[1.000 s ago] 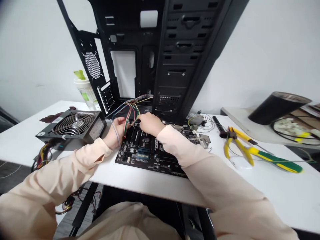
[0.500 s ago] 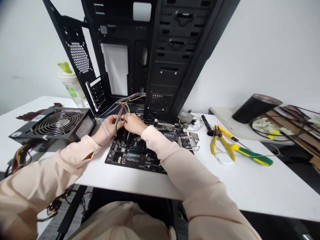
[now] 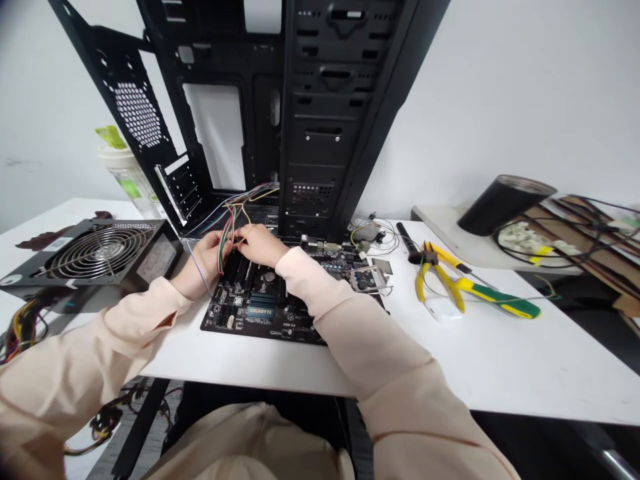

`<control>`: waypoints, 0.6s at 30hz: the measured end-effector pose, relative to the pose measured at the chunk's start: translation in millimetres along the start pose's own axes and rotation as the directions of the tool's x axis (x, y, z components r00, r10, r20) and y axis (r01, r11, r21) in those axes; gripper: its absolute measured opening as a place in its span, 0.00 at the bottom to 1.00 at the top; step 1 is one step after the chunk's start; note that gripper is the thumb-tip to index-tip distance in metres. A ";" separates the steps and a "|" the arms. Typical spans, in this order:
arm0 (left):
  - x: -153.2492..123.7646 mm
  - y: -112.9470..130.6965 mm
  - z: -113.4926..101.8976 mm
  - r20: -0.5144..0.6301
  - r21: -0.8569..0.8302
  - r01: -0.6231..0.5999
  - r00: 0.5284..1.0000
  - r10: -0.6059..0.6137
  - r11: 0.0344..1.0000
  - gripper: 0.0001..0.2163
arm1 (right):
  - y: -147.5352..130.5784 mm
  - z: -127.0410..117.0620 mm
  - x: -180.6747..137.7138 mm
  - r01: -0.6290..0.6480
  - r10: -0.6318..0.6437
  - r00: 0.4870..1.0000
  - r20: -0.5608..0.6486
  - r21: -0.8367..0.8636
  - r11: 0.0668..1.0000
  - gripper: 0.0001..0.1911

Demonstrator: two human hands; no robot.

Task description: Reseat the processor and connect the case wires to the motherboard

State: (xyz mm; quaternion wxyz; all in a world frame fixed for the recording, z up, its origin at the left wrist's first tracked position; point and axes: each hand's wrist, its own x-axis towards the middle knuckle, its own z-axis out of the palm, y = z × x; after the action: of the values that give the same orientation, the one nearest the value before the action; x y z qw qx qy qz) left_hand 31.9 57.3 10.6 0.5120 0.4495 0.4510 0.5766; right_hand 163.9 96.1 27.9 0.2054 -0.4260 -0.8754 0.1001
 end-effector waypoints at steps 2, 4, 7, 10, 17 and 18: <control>-4.9 4.5 0.7 0.028 -0.045 0.032 0.999 -0.030 0.998 0.10 | -3.3 -15.9 -1.3 0.023 -0.022 1.000 0.013 -0.033 0.999 0.11; -11.6 9.3 0.5 0.052 -0.084 0.058 0.997 -0.054 0.995 0.11 | -8.4 -37.2 -4.3 0.028 -0.029 1.000 -0.010 -0.083 0.996 0.11; -28.4 10.4 -3.9 0.063 -0.117 0.058 0.997 -0.051 0.991 0.14 | -19.5 -74.2 -11.6 0.033 -0.042 0.999 -0.035 -0.221 0.975 0.11; -52.9 1.4 -14.2 0.027 -0.097 0.021 0.999 -0.018 0.995 0.15 | -30.3 -105.3 -20.9 0.038 -0.045 0.999 -0.023 -0.249 0.968 0.10; -110.8 29.9 -30.3 0.025 0.199 -0.557 0.825 0.564 0.806 0.17 | -28.5 -95.1 -54.7 0.030 -0.001 0.997 0.080 -0.358 0.933 0.13; -119.6 41.8 -29.2 0.259 0.257 -0.706 0.708 0.657 0.660 0.15 | -25.1 -86.4 -60.9 0.029 0.015 0.993 0.120 -0.358 0.933 0.13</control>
State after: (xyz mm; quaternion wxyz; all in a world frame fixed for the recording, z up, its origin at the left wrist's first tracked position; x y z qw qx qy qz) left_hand 4.1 -66.4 39.3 0.2042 0.7066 0.3028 0.6060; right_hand 218.3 32.7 97.4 0.0712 -0.4463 -0.8913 -0.0363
